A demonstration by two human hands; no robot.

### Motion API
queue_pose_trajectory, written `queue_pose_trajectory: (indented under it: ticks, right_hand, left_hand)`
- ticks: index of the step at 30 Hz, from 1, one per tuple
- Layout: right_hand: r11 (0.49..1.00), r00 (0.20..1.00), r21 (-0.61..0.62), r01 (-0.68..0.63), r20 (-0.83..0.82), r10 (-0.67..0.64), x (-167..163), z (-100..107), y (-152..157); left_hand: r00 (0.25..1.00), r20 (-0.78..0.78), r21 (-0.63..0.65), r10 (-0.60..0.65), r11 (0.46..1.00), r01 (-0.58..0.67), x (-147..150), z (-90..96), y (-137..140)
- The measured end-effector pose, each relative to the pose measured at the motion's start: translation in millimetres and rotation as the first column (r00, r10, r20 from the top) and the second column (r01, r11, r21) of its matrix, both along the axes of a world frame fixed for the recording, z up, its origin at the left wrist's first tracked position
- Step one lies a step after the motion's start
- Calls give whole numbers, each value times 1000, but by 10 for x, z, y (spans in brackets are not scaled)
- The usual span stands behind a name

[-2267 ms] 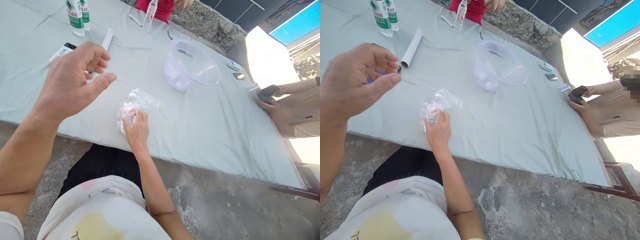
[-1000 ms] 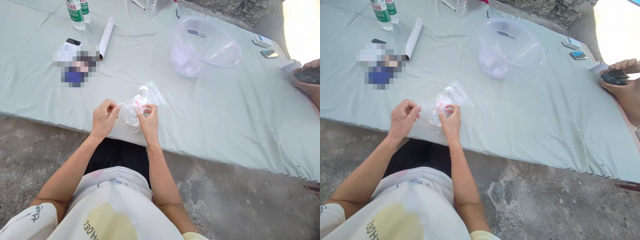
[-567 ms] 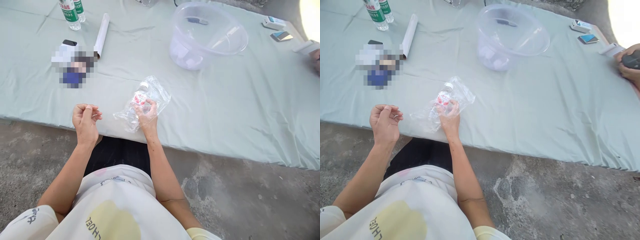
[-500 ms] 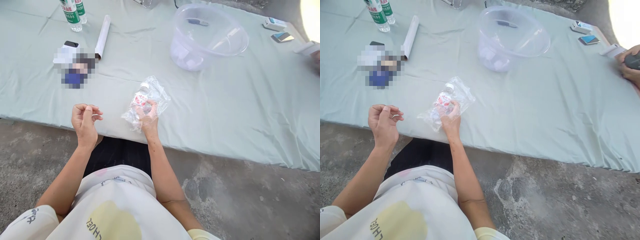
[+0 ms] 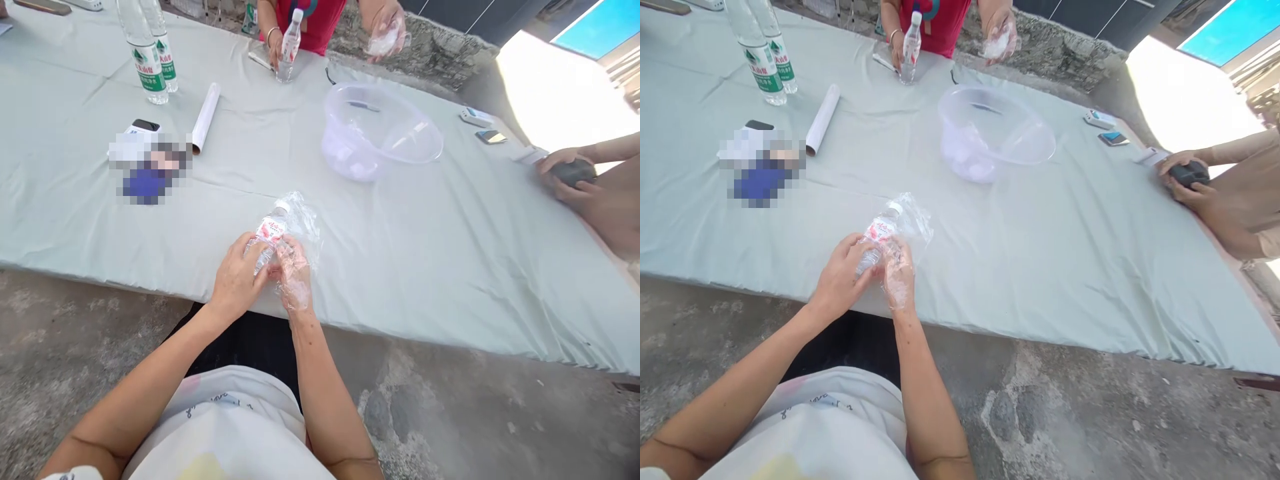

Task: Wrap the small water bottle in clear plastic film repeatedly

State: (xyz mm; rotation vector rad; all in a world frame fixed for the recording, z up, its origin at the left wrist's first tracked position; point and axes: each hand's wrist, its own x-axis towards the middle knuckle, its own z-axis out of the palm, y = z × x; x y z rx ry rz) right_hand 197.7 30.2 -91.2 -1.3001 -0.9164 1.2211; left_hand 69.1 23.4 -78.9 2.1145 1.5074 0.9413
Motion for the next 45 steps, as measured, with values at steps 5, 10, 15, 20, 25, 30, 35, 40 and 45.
queue_pose_trajectory:
  ticks: [5,10,15,20,25,30,35,40,45]
  right_hand:
    - [985,942,-148,-85,-333,31,215,135,-167]
    - [961,885,-223,-166,-463,45,485,175,-232]
    - [939,943,-182,290,-111,-313,901,219,-99]
    - [917,885,253,307,278,-373,976,395,169]
    - [789,725,436,-434,689,18,638,451,516]
    - [678,441,183,-712,868,229,617,158,932]
    - [720,517,188,-668,813,268,762,-105,1184]
    - [830,800,271,-488,520,300,825,-144,1154]
    - [899,931,301,-319,279,236,871,-71,1077]
  left_hand:
    - [993,-106,164,54,986,-36,58,-158,-73]
    - [977,-190,266,101,963,-48,89,-244,-60]
    - [955,-266,296,132,954,-49,124,-309,-68]
    - [975,-201,349,96,937,-21,95,-366,-36]
    - [986,-166,265,28,964,17,-54,-294,20]
    - [991,127,-69,33,997,-24,-367,-67,263]
    - [692,648,-496,318,866,66,-596,84,632]
    - [535,699,-645,474,741,185,-612,166,860]
    - [640,692,-613,336,741,274,-466,165,992]
